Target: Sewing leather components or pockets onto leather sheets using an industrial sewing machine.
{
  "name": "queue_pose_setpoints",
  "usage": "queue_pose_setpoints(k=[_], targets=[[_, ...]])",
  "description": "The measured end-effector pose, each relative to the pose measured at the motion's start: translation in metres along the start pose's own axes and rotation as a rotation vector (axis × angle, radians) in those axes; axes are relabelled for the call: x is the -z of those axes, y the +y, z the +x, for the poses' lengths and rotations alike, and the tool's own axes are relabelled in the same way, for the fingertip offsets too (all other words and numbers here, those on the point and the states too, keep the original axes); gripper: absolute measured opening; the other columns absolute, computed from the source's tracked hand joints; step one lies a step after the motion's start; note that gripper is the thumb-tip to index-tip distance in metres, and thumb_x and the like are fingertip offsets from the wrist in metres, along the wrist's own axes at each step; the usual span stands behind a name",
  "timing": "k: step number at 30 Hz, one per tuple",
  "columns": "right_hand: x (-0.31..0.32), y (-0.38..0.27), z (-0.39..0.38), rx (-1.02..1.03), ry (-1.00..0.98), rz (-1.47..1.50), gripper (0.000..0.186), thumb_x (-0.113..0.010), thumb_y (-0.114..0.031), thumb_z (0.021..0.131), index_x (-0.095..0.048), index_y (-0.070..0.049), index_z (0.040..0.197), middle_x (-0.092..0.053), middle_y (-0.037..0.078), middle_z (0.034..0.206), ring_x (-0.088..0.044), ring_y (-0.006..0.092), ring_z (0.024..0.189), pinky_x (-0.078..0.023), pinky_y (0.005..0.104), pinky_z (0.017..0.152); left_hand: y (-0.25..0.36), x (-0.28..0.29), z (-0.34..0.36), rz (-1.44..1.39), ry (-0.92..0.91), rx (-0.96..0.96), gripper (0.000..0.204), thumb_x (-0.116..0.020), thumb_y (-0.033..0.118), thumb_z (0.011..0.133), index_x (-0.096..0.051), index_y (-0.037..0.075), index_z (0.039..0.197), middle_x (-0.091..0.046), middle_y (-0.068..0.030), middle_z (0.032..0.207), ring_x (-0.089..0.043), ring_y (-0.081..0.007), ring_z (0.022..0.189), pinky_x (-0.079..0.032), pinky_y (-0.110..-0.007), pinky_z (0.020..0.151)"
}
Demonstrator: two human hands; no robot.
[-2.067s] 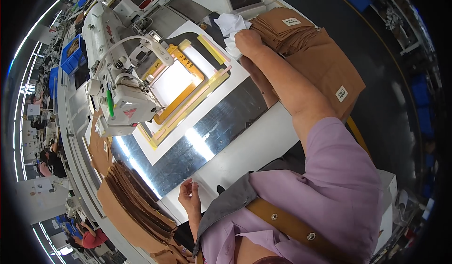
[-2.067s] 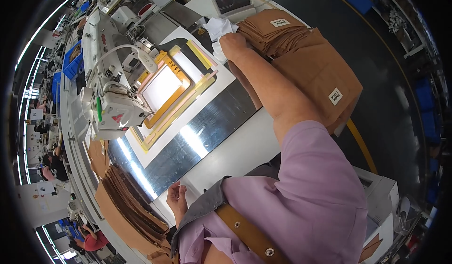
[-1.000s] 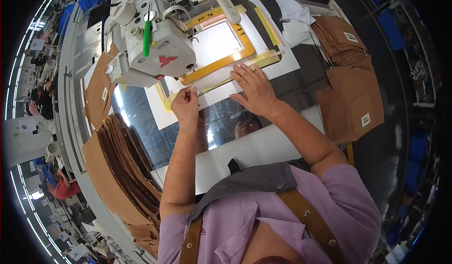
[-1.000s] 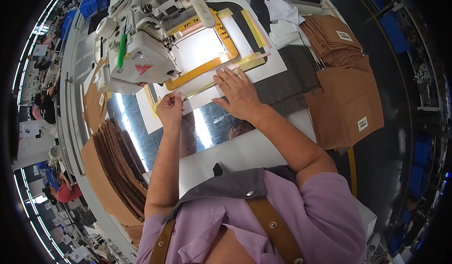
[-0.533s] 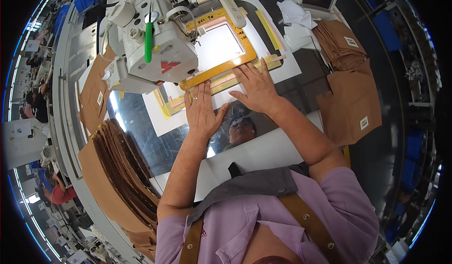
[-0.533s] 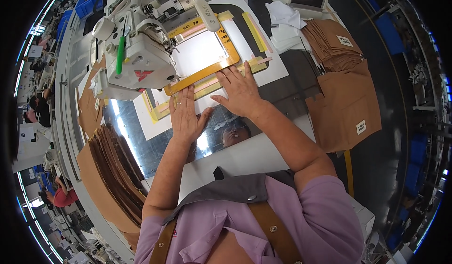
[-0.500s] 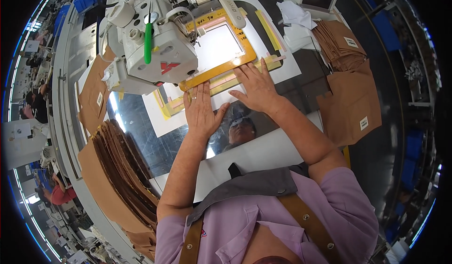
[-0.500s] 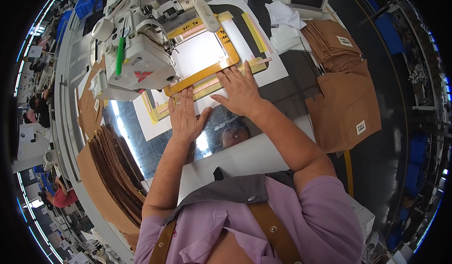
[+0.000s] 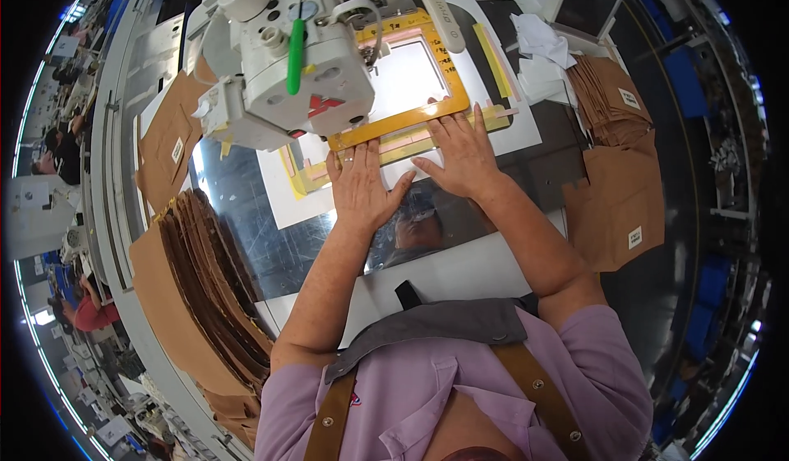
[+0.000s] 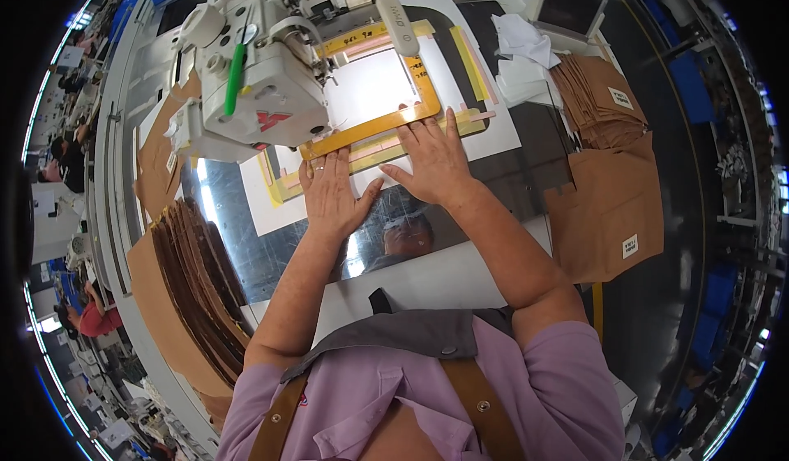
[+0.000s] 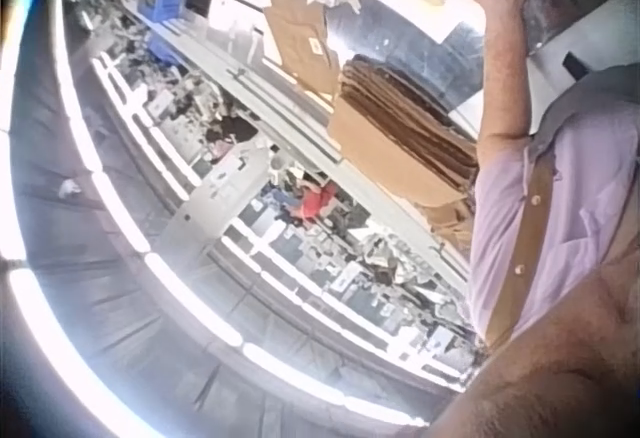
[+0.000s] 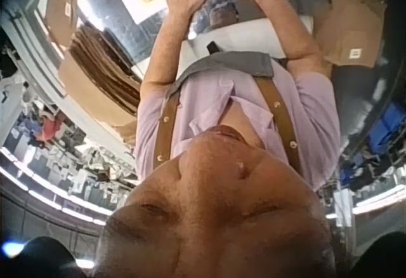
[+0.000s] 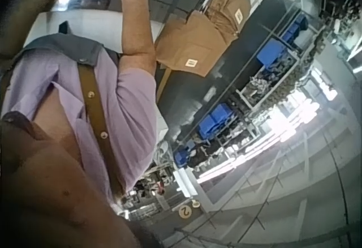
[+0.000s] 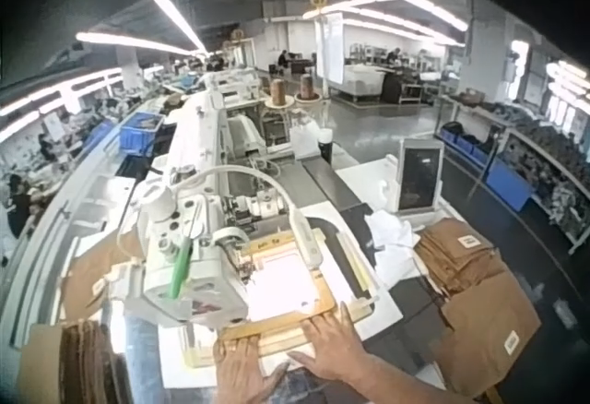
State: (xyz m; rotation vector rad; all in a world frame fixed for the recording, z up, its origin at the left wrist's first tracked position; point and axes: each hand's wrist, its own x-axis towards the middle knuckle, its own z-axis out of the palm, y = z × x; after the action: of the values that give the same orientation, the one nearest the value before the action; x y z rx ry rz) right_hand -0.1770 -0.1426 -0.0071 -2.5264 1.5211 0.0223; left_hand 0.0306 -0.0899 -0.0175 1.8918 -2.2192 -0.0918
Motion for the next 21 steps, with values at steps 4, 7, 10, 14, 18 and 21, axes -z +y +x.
queue_pose_setpoints(k=[4,7,10,14,18,21], targets=[[-0.015,0.007,0.001,0.064,0.280,-0.026,0.082,-0.053,-0.062,0.097,-0.044,-0.001,0.152,-0.042,0.020,0.157,-0.030,0.0354,0.151,-0.010,0.0655,0.123,0.000,-0.004,0.003,-0.001,0.032,0.014,0.095,-0.048,0.072,0.093,-0.042,-0.004,0.150,-0.047,-0.0215,0.153,-0.040,-0.0352,0.147,-0.010,-0.060,0.123],[-0.013,0.003,0.005,0.121,0.350,0.007,0.082,-0.057,-0.060,0.095,-0.047,0.001,0.149,-0.044,0.021,0.155,-0.034,0.0365,0.149,-0.012,0.0647,0.123,-0.003,-0.002,0.002,-0.048,0.053,0.046,0.096,-0.049,0.072,0.092,-0.043,-0.004,0.150,-0.048,-0.0214,0.152,-0.041,-0.0348,0.146,-0.011,-0.060,0.123],[-0.013,-0.003,0.007,0.063,0.266,-0.032,0.079,-0.059,-0.057,0.094,-0.048,0.002,0.146,-0.046,0.021,0.153,-0.039,0.0379,0.145,-0.014,0.0634,0.123,-0.004,0.003,-0.002,-0.119,0.079,0.090,0.095,-0.050,0.071,0.092,-0.045,-0.004,0.149,-0.047,-0.0219,0.154,-0.040,-0.0348,0.147,-0.013,-0.063,0.123],[-0.025,0.001,0.005,0.062,0.369,-0.084,0.078,-0.062,-0.056,0.093,-0.050,0.003,0.143,-0.049,0.023,0.149,-0.042,0.0402,0.142,-0.017,0.0655,0.121,-0.008,-0.012,-0.009,-0.137,0.181,0.098,0.093,-0.050,0.070,0.092,-0.045,-0.002,0.150,-0.041,-0.0219,0.159,-0.034,-0.0341,0.151,-0.010,-0.063,0.124],[-0.031,0.014,0.000,-0.045,0.341,-0.148,0.079,-0.058,-0.059,0.095,-0.051,0.007,0.139,-0.048,0.027,0.148,-0.037,0.0447,0.146,-0.019,0.0668,0.120,-0.003,-0.001,-0.014,-0.126,0.089,0.154,0.091,-0.049,0.070,0.093,-0.047,-0.001,0.150,-0.042,-0.0199,0.159,-0.032,-0.0328,0.152,-0.009,-0.061,0.126],[-0.036,0.016,0.003,-0.099,0.294,-0.189,0.081,-0.053,-0.060,0.099,-0.051,0.012,0.135,-0.044,0.034,0.150,-0.032,0.0492,0.148,-0.022,0.0653,0.119,-0.015,-0.003,-0.028,-0.107,0.067,0.205,0.086,-0.048,0.068,0.095,-0.049,0.000,0.149,-0.046,-0.0180,0.155,-0.033,-0.0317,0.152,-0.009,-0.059,0.127]])
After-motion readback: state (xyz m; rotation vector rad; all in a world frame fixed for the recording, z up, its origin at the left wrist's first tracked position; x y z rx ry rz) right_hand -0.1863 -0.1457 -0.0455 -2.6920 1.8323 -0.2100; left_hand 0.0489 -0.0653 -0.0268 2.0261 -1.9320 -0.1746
